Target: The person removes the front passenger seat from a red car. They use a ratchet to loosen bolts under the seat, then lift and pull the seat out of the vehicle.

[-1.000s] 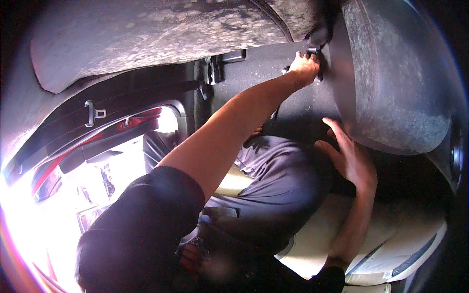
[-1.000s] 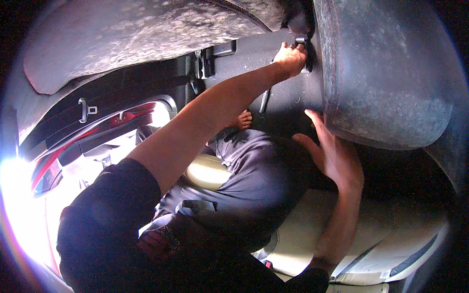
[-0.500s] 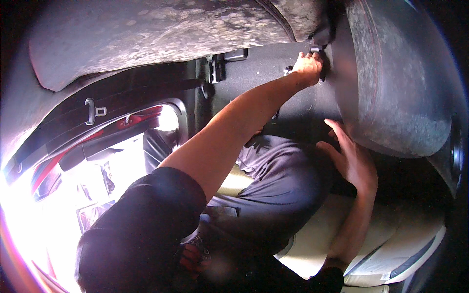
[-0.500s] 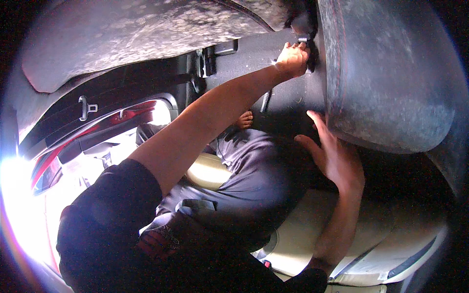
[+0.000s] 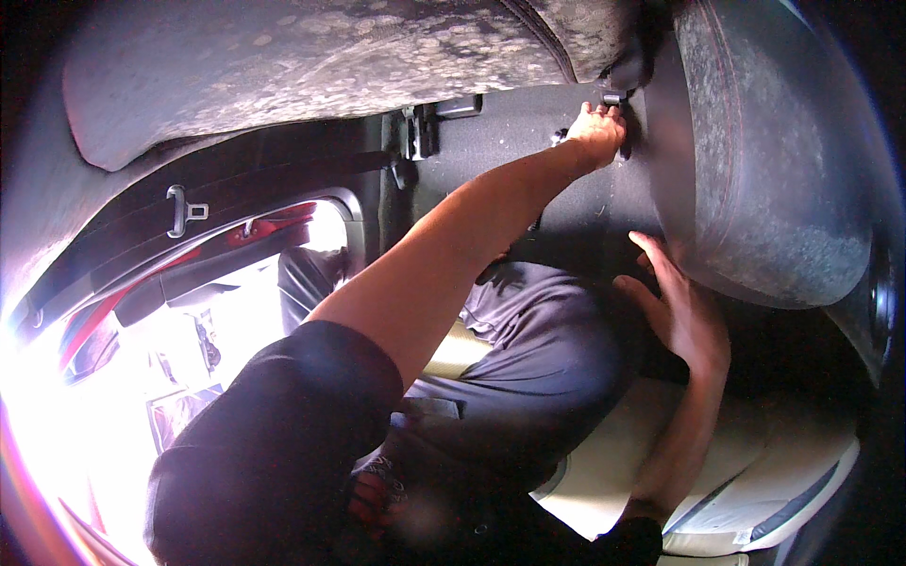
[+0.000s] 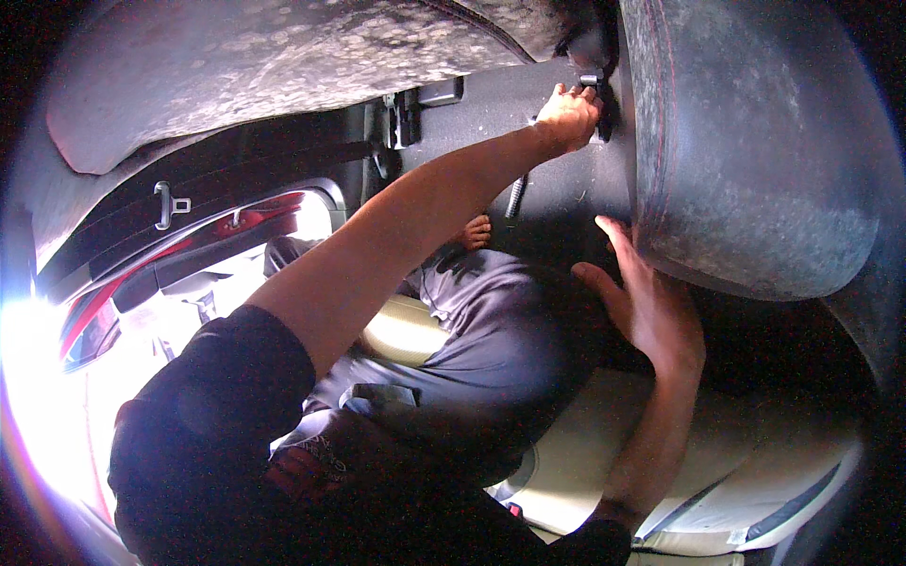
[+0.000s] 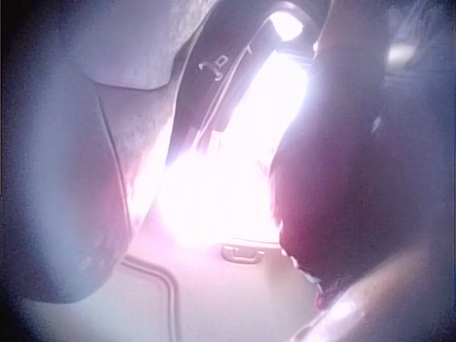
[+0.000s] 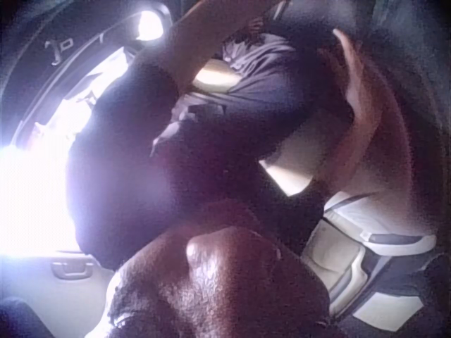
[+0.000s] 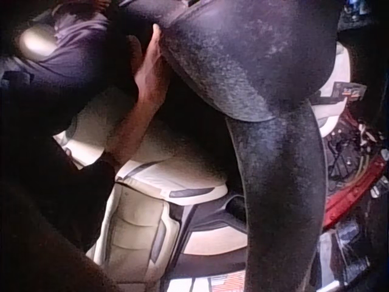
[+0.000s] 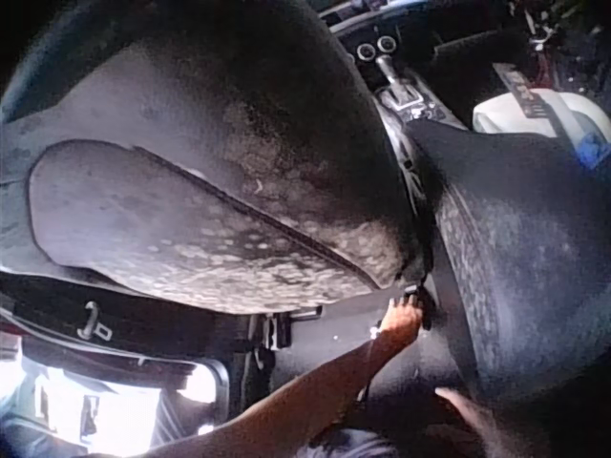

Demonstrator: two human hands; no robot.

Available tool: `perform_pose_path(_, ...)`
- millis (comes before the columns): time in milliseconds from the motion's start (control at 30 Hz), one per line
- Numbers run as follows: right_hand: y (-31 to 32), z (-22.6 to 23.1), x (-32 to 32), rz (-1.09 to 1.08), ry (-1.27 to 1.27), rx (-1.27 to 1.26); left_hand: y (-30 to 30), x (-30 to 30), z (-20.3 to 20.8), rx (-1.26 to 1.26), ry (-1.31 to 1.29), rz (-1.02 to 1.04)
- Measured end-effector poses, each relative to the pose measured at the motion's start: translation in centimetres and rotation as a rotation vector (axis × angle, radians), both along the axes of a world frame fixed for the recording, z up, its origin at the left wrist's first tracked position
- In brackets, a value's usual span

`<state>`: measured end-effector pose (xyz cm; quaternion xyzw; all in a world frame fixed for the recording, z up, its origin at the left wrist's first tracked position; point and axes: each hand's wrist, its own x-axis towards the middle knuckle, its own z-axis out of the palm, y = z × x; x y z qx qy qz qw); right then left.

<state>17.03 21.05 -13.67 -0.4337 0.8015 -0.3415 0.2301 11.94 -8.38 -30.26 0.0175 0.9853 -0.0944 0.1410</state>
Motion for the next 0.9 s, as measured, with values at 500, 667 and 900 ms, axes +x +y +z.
perform_pose_path(500,0.2,0.4,-0.3,0.023,-0.026,0.034,0.2,-0.1,0.8,0.004,0.013,-0.045)
perform_pose_path(667,-0.1,0.4,-0.2,0.025,0.007,0.020,0.3,-0.1,1.2,-0.004,-0.062,0.012)
perform_pose_path(900,0.1,0.2,-0.1,0.013,0.040,0.020,1.2,0.6,0.2,0.010,0.142,0.084)
